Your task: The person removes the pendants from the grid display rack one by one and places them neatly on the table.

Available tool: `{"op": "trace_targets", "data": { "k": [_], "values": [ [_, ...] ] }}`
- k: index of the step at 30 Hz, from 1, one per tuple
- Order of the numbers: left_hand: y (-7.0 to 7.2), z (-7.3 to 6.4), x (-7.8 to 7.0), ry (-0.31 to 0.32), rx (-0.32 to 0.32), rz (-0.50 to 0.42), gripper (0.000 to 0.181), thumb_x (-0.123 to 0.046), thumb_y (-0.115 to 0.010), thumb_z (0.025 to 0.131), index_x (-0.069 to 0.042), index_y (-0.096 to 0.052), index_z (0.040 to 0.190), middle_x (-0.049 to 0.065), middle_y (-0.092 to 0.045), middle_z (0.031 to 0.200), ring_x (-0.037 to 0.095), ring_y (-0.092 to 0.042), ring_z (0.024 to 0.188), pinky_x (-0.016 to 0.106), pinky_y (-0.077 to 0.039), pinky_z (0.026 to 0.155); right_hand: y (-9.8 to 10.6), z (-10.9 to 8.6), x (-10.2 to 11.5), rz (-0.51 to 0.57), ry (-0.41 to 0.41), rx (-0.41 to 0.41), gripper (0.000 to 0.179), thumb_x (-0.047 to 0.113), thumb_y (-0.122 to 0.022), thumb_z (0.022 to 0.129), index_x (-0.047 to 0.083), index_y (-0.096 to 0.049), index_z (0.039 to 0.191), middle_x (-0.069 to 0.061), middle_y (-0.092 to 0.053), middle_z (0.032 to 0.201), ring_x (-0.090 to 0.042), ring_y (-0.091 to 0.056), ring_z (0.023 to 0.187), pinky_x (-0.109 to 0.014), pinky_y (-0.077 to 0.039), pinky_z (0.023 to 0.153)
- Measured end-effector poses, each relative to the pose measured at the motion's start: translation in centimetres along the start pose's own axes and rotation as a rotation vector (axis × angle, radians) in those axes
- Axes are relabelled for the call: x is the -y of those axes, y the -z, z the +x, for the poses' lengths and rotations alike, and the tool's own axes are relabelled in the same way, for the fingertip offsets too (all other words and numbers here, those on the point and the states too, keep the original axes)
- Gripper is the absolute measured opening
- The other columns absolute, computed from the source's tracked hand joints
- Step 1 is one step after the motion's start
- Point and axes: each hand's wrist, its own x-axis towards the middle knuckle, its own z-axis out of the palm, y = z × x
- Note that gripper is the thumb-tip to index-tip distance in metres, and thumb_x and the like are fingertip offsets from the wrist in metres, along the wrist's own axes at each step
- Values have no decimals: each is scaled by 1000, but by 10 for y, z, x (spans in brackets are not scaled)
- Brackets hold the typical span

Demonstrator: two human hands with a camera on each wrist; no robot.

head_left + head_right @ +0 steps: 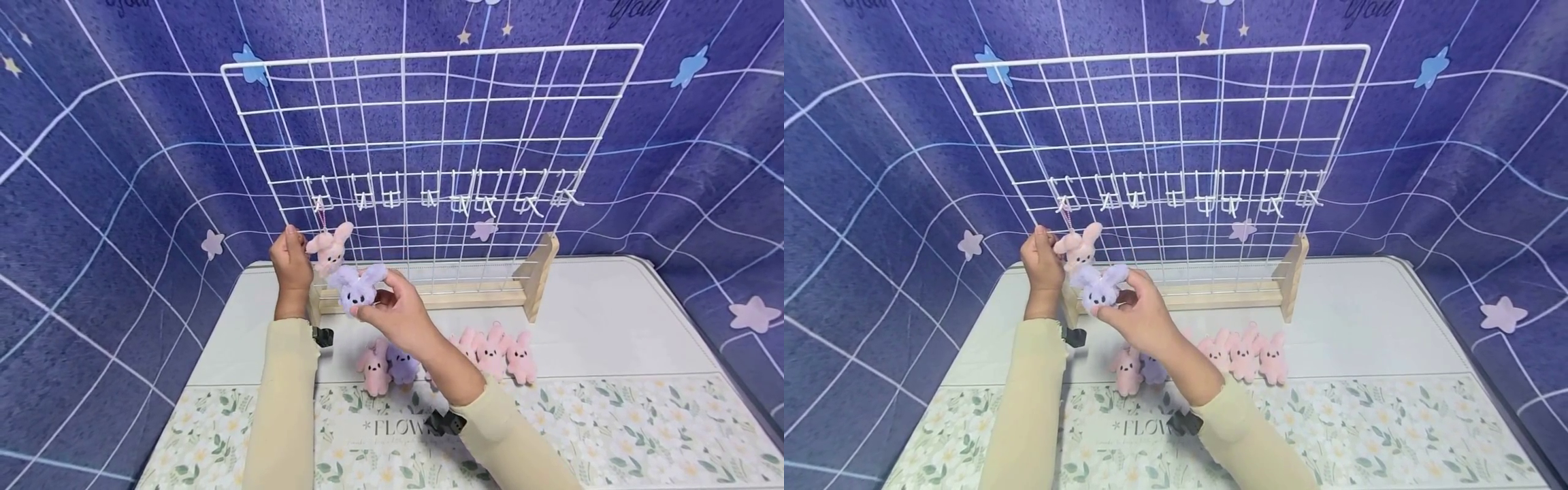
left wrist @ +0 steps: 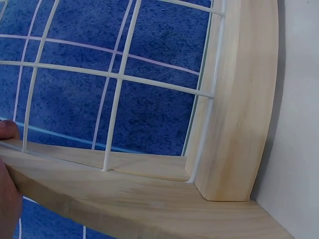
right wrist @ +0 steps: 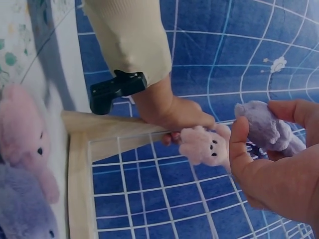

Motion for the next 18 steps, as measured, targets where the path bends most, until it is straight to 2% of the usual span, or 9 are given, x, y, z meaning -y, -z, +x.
{"op": "trace_targets", "data": {
  "k": [5, 10, 15, 18],
  "values": [
    [-1, 0, 5, -41, -17, 35, 48, -11, -41, 110, 3, -40, 65, -20, -39, 58, -4, -37, 51, 14, -31, 51, 1, 3, -10, -20, -29, 43, 45, -7, -71, 87, -3, -62, 131, -12, -68, 110, -10, -67, 79, -26, -60, 71],
    [-1, 0, 7, -54, -22, 46, 48, -11, -41, 110, 7, -39, 66, -20, -37, 58, -3, -35, 51, 14, -29, 51, 3, 6, -19, -84, -51, 88, 39, -2, -73, 92, -2, -64, 130, -13, -72, 105, -11, -68, 77, -32, -62, 71],
    [-1, 0, 6, -59, -26, 41, 49, -12, -41, 110, 3, -39, 64, -20, -37, 57, -4, -35, 50, 14, -29, 51, 4, 10, -26, -153, -80, 138, 34, 4, -72, 96, -1, -64, 129, -14, -73, 107, -12, -67, 79, -32, -61, 72],
    [-2, 0, 5, -50, -22, 19, 49, -12, -41, 110, -8, -40, 62, -19, -38, 57, -3, -36, 50, 15, -29, 51, 6, 11, -30, -176, -93, 163, 31, 3, -71, 96, -1, -64, 126, -16, -72, 106, -13, -67, 79, -32, -61, 73]
  ]
}}
